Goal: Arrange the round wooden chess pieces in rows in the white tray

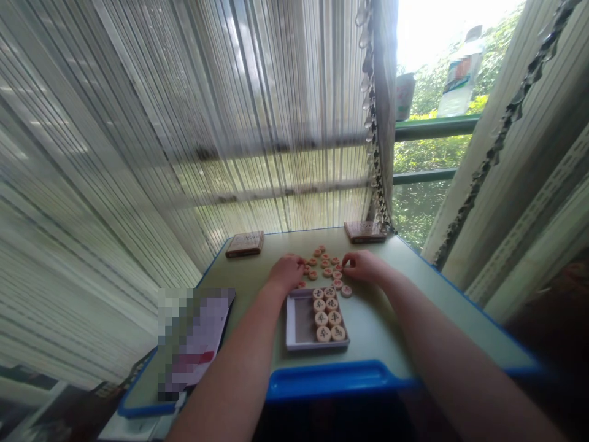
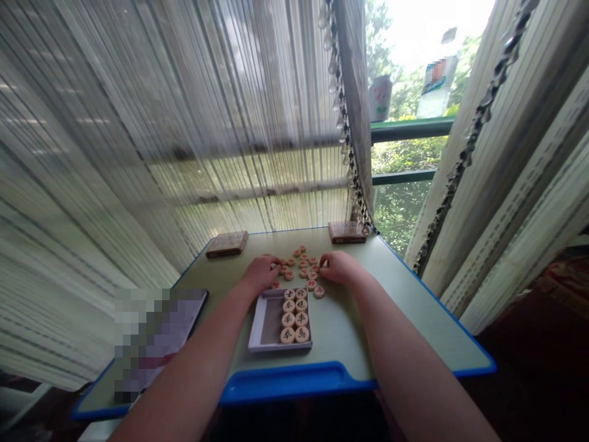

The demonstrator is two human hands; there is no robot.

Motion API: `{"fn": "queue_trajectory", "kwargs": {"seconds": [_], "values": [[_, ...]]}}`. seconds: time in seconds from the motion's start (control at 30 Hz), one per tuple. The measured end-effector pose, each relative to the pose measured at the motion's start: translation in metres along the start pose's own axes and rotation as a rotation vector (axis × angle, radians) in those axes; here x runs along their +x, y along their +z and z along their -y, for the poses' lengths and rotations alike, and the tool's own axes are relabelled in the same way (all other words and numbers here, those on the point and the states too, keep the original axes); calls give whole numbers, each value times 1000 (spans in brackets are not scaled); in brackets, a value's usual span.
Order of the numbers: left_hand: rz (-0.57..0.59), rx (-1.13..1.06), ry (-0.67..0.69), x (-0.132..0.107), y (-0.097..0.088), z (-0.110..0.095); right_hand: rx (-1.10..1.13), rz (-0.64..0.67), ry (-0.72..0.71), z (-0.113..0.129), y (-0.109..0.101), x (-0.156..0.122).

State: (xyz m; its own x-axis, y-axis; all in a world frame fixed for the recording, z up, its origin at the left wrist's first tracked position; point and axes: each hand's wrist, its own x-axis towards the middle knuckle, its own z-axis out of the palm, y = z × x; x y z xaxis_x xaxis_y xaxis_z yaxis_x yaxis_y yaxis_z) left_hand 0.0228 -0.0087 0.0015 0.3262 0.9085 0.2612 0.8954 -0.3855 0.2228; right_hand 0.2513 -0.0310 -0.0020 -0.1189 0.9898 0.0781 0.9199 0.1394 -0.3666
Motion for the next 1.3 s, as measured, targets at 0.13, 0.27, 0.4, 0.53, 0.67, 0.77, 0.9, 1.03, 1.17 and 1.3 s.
{"fn": "queue_trajectory", "kwargs": {"seconds": [0.13,0.27,0.4,0.53,0.67,0.77,0.9,1.03,1.17,1.3], "values": [[2,-42,-18,4,-3,2,49,-100,-40,-1,7,3],[22,-113,-59,6,-6,1,102,-242,-56,-3,17,11],[30,-152,-89,3,-10,-1,111,-291,-4,-8,24,20],[31,-149,-126,2,-17,-1,145,-289,-21,-13,27,25],[-46,-105,-92,3,-21,-2,182,-270,-30,-17,29,28],[-44,-121,-94,1,-18,-3,149,-262,-66,-17,30,29],[88,-189,-181,-1,-12,2,120,-266,-82,-11,21,23],[237,-338,-297,-5,-16,9,66,-168,-148,2,6,10],[284,-366,-262,-11,-25,11,0,-120,-57,6,3,3],[299,-295,-216,-14,-24,11,25,-174,32,3,7,7]]}}
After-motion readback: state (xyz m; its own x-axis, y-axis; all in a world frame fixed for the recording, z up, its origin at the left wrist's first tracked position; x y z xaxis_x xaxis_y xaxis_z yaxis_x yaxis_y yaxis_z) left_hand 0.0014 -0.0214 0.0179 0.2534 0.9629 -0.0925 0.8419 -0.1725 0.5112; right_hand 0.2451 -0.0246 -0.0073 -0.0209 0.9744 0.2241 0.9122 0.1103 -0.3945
